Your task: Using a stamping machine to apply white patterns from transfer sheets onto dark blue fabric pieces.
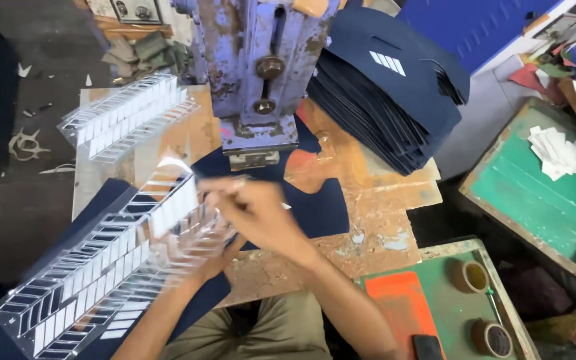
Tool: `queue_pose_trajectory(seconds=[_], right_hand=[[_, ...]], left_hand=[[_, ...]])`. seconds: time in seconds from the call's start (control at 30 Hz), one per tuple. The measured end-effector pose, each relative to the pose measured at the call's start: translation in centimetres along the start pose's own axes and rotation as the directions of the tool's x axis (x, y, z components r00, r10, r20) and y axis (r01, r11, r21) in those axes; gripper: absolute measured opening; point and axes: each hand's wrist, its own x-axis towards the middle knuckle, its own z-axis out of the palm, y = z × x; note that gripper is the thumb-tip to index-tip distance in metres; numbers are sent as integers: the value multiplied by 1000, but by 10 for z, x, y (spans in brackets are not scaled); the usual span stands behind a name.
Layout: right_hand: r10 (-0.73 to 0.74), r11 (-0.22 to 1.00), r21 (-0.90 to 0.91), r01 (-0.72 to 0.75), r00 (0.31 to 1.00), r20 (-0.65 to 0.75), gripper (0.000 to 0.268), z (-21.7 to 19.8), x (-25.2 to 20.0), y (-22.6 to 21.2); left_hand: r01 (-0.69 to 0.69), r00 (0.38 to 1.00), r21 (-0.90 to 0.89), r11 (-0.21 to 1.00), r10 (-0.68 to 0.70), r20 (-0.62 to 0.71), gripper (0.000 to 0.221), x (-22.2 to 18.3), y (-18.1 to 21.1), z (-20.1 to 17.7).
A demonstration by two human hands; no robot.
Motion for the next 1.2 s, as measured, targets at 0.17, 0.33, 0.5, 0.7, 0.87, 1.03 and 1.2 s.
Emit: queue_pose_trajectory(seconds=[0.17,0.33,0.5,0.7,0.87,1.03,1.2], right_hand=[[225,969,93,-228,974,38,17,-31,-2,177],[439,898,114,-426,839,-323,34,-80,20,156],[417,904,6,-428,876,-242,37,-83,7,154],[367,924,-2,-382,888,-279,40,-81,-1,160],[370,922,12,-386,874,-315,42,-77,2,148],[381,917,13,-398,867,-321,35,-76,3,147],[348,932,14,-362,885,-309,35,-76,0,149]], left_hand=[[-18,1000,-39,999,17,-15,73,13,11,-13],[-28,999,-161,987,32,22,71,41,22,-63],[191,981,-480,856,-158,109,69,37,17,-61],[76,996,-390,918,-85,-7,71,35,12,-50],[71,997,-375,924,-81,-11,67,36,15,-50],[75,996,-384,920,-84,-8,68,38,15,-51],[129,991,-393,910,-108,77,69,36,16,-53]])
